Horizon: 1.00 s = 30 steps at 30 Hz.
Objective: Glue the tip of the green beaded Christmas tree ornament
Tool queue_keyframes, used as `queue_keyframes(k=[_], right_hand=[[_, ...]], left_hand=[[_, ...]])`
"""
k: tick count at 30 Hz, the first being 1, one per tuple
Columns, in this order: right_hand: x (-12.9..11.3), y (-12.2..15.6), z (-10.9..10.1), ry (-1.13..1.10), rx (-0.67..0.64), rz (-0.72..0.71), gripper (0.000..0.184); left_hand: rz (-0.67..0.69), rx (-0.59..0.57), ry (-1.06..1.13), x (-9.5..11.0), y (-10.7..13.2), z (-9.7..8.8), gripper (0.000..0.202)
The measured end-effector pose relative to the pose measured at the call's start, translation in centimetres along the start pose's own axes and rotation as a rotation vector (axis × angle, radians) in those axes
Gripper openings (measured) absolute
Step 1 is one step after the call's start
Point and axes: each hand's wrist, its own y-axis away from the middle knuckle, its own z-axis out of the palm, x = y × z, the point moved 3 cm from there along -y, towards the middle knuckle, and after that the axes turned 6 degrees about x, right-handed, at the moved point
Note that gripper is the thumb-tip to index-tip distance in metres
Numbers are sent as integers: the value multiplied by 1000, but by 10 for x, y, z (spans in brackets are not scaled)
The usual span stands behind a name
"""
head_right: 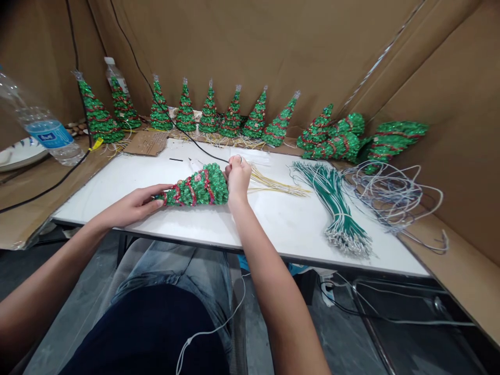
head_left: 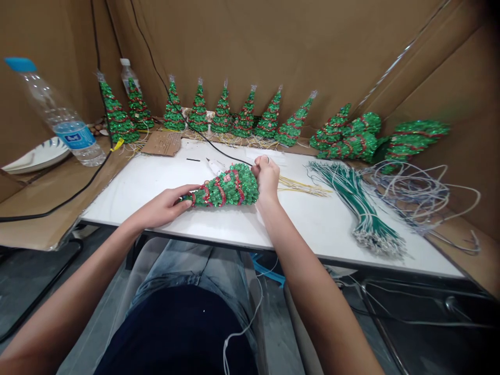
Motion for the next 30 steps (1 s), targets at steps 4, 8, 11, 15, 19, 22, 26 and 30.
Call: queue_keyframes(k=[4, 8, 11, 15, 19, 22, 26, 30], right_hand=[[-3, 2, 0, -20, 33, 4, 40], [-4, 4, 0, -32, 14, 33, 38], [-4, 4, -1, -38, -3, 47, 38], [-5, 6, -1, -40, -19, 72, 36], [-7, 9, -2, -60, -38, 100, 34], [-9, 11, -3, -82, -36, 131, 30], [-7, 11, -5, -74, -14, 220, 24], [0, 6, -8, -69, 25, 287, 19]], left_hand=[[-19, -25, 14, -2, 0, -2, 57], [-42, -86, 81, -2, -2, -6, 57], [-48, -126, 156, -1, -2, -7, 61], [-56, -84, 157, -1, -3, -5, 66], [-93, -20, 160, -5, -3, 0, 63], [-69, 11, 214, -6, -2, 3, 61], [-46, 64, 214, -1, -1, 4, 59], [-33, 130, 86, 14, 1, 0, 55]])
